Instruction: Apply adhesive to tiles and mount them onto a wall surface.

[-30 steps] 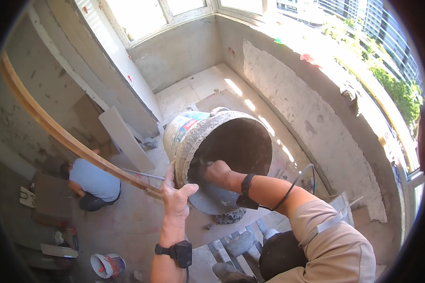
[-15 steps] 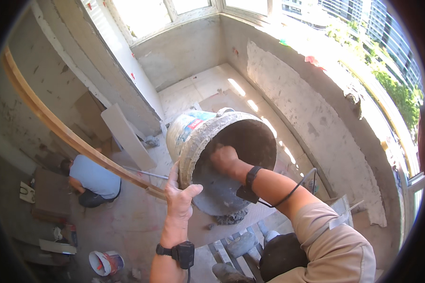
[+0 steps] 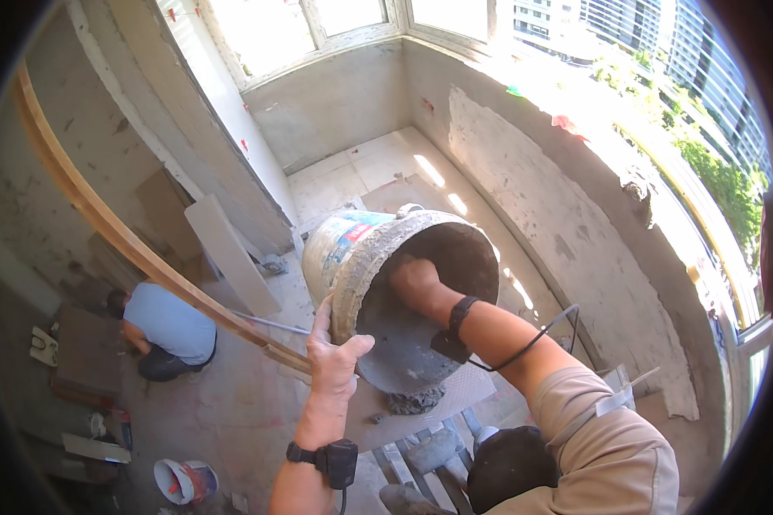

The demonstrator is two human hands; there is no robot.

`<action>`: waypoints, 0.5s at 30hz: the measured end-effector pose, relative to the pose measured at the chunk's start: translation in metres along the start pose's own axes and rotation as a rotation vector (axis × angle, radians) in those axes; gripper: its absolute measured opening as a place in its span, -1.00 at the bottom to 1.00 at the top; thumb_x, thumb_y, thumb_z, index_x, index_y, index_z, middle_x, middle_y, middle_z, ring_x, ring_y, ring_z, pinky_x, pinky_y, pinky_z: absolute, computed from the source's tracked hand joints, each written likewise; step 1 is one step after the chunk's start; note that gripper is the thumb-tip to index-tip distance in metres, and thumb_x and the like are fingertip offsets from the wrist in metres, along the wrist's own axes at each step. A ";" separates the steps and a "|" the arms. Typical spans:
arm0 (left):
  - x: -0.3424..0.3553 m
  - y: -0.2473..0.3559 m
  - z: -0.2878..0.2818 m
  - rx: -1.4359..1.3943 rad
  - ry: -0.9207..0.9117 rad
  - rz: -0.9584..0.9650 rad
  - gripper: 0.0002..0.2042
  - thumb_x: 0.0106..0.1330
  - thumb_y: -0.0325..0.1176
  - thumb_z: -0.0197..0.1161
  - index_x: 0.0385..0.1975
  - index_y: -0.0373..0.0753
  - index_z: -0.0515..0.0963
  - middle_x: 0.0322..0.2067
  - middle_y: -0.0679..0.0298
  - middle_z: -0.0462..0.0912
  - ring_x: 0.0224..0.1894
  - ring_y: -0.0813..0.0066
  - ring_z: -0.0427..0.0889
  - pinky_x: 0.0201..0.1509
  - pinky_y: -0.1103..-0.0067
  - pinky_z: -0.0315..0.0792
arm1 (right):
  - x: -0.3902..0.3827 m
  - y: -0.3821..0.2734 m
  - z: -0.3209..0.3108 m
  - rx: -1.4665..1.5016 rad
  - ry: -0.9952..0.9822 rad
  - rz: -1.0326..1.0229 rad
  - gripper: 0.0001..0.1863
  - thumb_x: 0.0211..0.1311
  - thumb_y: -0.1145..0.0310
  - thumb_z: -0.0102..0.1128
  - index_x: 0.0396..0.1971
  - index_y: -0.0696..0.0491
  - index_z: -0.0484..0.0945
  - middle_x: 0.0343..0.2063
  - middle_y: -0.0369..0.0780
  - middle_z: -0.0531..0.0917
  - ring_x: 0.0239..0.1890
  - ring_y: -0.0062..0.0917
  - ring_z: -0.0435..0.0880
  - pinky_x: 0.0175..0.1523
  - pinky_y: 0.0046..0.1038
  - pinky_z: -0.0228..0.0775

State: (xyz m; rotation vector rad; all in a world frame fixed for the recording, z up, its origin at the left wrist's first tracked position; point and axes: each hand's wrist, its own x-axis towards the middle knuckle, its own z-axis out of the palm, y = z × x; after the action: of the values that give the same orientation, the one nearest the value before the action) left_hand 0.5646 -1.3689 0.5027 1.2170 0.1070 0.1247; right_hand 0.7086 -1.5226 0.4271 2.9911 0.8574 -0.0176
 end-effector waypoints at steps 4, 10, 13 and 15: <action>0.001 -0.001 0.006 -0.002 0.017 -0.011 -0.22 -0.17 -0.65 0.28 0.24 -0.37 0.28 0.04 0.25 0.48 0.04 0.47 0.48 0.11 0.58 0.40 | -0.030 -0.013 0.059 -0.047 -0.146 -0.072 -0.79 0.18 0.35 0.08 -0.33 -0.03 0.72 -0.22 -0.19 0.72 -0.16 -0.40 0.71 -0.16 -0.34 0.56; -0.009 -0.003 0.002 0.017 -0.012 -0.008 -0.19 -0.17 -0.64 0.29 0.26 -0.37 0.24 0.07 0.24 0.45 0.09 0.44 0.44 0.17 0.56 0.36 | -0.005 0.028 -0.035 0.260 -0.340 0.149 -0.73 0.12 0.29 0.10 -0.27 0.05 0.69 -0.23 -0.10 0.70 -0.12 -0.26 0.69 -0.10 -0.30 0.55; -0.009 -0.013 0.004 0.039 -0.018 0.051 -0.17 -0.18 -0.63 0.29 0.28 -0.37 0.21 0.09 0.23 0.42 0.13 0.42 0.41 0.22 0.53 0.31 | 0.005 0.039 -0.003 0.152 -0.100 0.183 -0.72 0.15 0.28 0.12 -0.18 0.02 0.67 -0.16 -0.15 0.69 -0.10 -0.32 0.69 -0.09 -0.33 0.55; -0.010 -0.012 0.009 0.048 -0.029 0.010 -0.15 -0.19 -0.64 0.28 0.29 -0.37 0.18 0.12 0.22 0.39 0.16 0.41 0.38 0.26 0.52 0.27 | 0.006 0.035 0.024 0.167 -0.054 0.201 -0.72 0.19 0.32 0.11 -0.11 0.00 0.64 -0.11 -0.16 0.67 -0.07 -0.37 0.68 -0.08 -0.37 0.55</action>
State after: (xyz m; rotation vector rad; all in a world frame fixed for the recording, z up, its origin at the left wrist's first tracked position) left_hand 0.5563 -1.3833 0.4948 1.2665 0.0784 0.1137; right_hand 0.7319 -1.5496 0.4041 3.2008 0.5733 -0.1719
